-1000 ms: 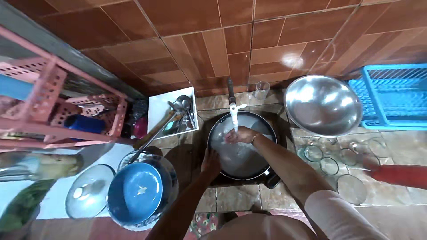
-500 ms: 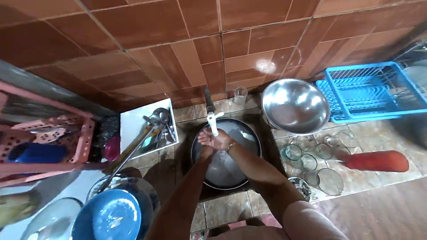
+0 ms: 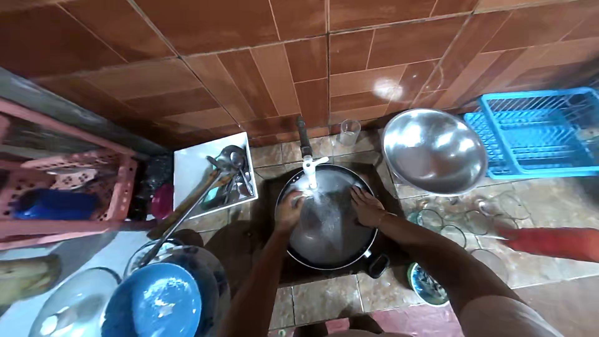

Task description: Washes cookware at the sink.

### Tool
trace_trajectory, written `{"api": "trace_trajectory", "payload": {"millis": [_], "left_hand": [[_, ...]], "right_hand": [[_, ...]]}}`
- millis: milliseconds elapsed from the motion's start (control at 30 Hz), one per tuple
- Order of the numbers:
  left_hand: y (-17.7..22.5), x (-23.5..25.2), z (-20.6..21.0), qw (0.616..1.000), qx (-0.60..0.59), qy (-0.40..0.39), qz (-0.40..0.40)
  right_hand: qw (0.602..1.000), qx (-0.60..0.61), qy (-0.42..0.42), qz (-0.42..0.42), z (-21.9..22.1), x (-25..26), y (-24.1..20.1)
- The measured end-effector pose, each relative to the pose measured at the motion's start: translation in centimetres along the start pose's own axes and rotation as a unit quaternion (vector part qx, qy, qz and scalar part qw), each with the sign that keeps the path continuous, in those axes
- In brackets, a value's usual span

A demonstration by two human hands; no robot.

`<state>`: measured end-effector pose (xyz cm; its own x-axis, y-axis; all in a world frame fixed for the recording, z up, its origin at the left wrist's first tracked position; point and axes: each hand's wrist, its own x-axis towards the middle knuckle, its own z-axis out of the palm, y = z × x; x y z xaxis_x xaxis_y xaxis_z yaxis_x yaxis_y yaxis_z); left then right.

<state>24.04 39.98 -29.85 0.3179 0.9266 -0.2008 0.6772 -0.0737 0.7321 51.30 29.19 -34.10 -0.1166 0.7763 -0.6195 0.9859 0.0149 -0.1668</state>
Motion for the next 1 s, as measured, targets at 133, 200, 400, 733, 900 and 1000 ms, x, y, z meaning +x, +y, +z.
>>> {"api": "trace_trajectory", "payload": {"millis": [133,200,400,733,900,1000], "left_hand": [[-6.9,-1.7,-1.2,0.993,0.093,0.011,-0.065],[-8.4,-3.1,0.3,0.995,-0.054,0.01,-0.082],[-7.9,-5.0,2.4,0.967,-0.229,0.068,-0.087],[-9.5,-5.0,3.2,0.961,-0.262,0.069,-0.06],[-10.6,-5.0,3.2,0.984,-0.165,0.064,0.015],[-9.6,-4.6,3.2,0.995,-0.023,0.067,0.076]], "right_hand": [[0.993,0.059,0.093,-0.034,3.8,4.7,-1.8],[0.984,0.106,0.135,-0.043,5.1,6.7,-5.3],[0.875,0.316,0.363,0.044,5.5,13.3,-21.6],[0.928,0.281,-0.112,-0.218,6.3,-5.3,-12.1],[0.993,0.029,-0.085,-0.08,0.8,-2.5,1.3],[0.997,0.031,0.068,-0.029,2.0,4.2,0.8]]}}
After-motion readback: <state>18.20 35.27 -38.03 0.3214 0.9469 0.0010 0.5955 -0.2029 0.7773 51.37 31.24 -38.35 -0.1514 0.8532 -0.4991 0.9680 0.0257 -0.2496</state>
